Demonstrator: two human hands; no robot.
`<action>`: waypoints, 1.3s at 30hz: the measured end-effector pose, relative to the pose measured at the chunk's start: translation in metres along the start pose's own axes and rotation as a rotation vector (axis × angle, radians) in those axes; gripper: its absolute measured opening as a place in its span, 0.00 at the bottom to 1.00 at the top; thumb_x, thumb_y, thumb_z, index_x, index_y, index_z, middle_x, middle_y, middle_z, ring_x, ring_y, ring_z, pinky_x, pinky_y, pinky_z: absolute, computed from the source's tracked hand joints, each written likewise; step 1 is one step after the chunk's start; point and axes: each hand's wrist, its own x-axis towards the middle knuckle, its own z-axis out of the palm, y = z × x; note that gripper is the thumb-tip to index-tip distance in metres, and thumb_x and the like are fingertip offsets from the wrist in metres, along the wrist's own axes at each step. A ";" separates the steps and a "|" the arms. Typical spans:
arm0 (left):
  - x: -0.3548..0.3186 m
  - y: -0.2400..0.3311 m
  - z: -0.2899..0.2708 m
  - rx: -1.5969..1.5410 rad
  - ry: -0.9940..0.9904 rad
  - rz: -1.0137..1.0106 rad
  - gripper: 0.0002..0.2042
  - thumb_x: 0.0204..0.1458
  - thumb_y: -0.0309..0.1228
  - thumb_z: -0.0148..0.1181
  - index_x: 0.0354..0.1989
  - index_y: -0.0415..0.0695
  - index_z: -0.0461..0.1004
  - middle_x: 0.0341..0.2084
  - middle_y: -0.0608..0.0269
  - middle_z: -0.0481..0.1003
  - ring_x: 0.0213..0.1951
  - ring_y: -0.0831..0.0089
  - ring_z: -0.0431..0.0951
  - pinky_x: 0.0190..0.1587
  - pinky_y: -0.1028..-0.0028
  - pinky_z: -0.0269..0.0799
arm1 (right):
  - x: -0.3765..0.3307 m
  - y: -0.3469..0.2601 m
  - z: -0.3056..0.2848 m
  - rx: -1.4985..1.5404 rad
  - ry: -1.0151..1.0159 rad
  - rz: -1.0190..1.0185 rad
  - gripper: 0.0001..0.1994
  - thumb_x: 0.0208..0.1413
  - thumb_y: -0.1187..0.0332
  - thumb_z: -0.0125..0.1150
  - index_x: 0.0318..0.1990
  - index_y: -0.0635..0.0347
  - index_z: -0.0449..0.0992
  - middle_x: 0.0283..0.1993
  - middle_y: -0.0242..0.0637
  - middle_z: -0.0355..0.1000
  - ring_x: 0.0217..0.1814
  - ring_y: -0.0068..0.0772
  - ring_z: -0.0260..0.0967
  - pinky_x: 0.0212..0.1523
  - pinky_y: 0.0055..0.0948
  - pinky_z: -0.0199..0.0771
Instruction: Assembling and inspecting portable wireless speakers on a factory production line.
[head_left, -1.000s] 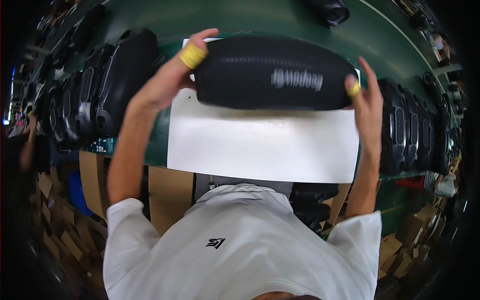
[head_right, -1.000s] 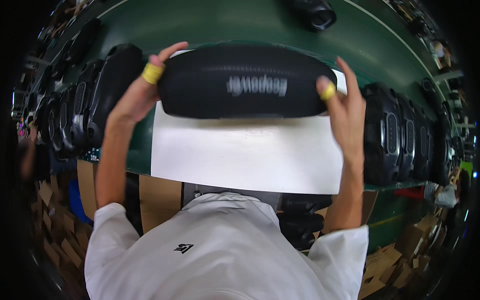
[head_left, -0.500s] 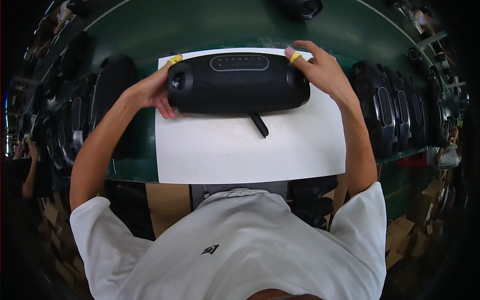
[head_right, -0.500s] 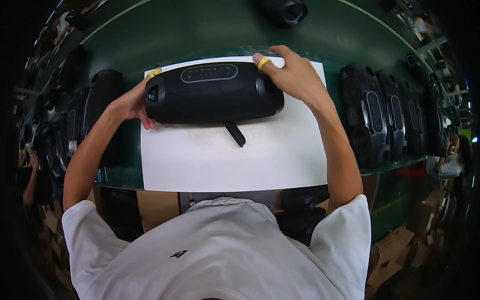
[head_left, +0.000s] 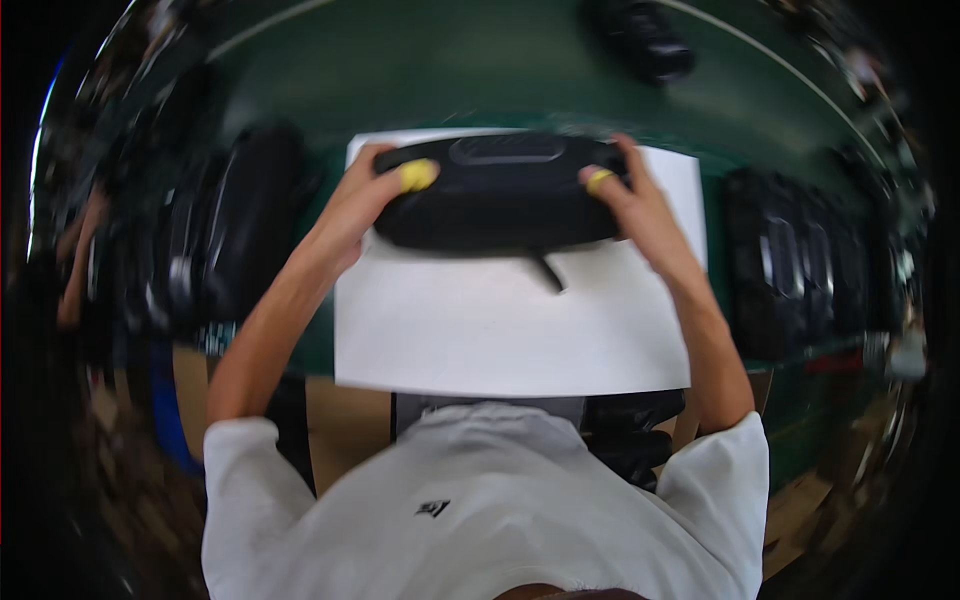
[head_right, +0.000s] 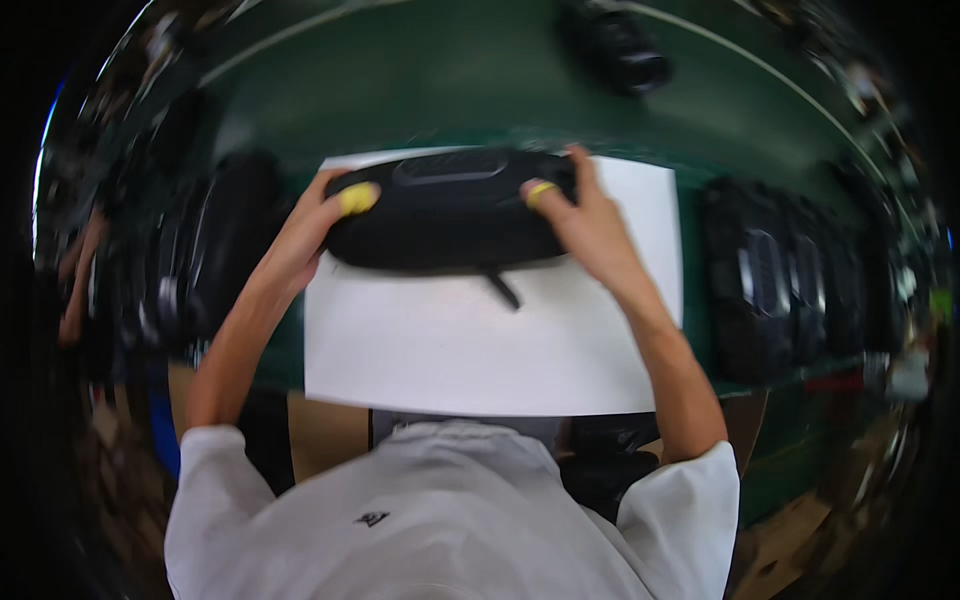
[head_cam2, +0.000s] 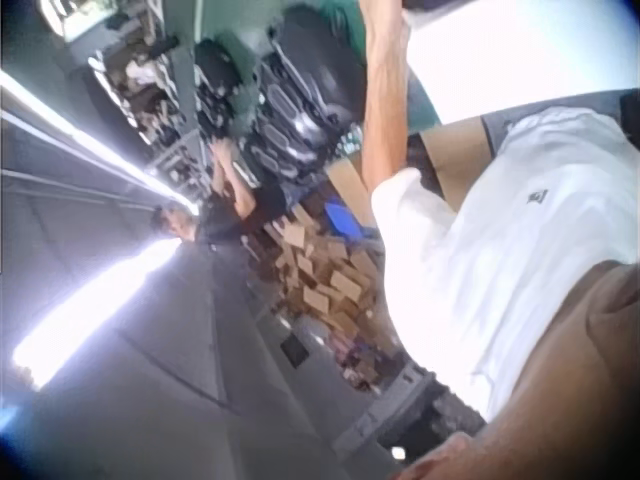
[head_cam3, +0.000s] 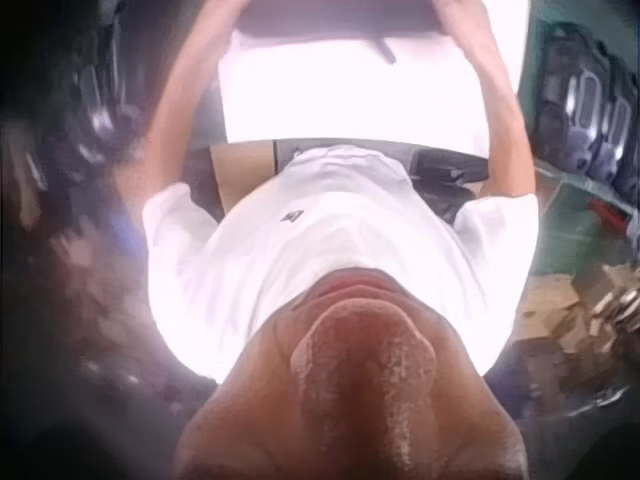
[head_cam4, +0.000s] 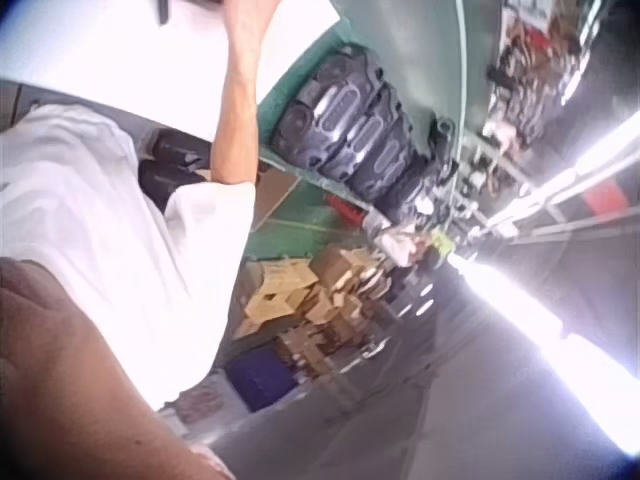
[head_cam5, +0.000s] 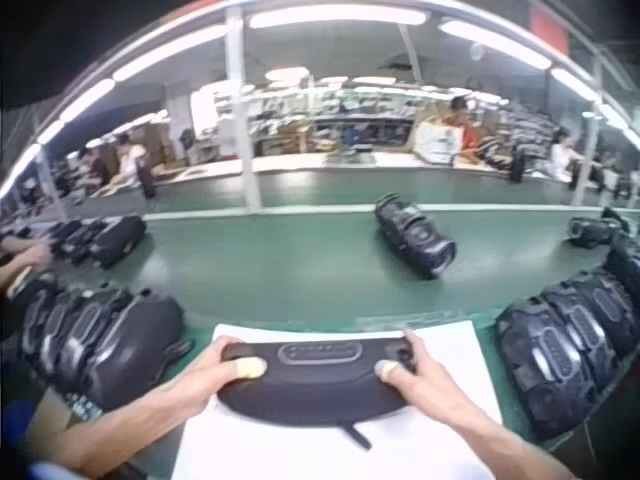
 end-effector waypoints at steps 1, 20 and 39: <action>0.000 0.009 0.002 0.061 0.039 0.031 0.34 0.59 0.38 0.74 0.70 0.39 0.69 0.57 0.54 0.77 0.61 0.67 0.78 0.66 0.70 0.70 | 0.005 0.005 -0.004 0.003 -0.016 -0.024 0.49 0.64 0.44 0.69 0.83 0.65 0.55 0.70 0.66 0.72 0.68 0.59 0.76 0.73 0.39 0.68; 0.400 0.214 0.500 0.416 -0.656 -0.056 0.43 0.52 0.67 0.66 0.74 0.56 0.70 0.70 0.41 0.71 0.67 0.35 0.72 0.60 0.27 0.69 | 0.289 0.180 -0.466 0.250 0.629 0.374 0.38 0.60 0.57 0.68 0.71 0.76 0.67 0.74 0.68 0.66 0.72 0.79 0.67 0.65 0.88 0.63; 0.567 0.133 0.270 0.305 -0.267 0.303 0.34 0.74 0.61 0.43 0.77 0.48 0.65 0.76 0.48 0.65 0.78 0.46 0.62 0.70 0.23 0.58 | 0.264 0.051 -0.221 -0.200 0.107 0.271 0.47 0.70 0.26 0.42 0.78 0.59 0.63 0.73 0.63 0.66 0.55 0.63 0.83 0.44 0.51 0.91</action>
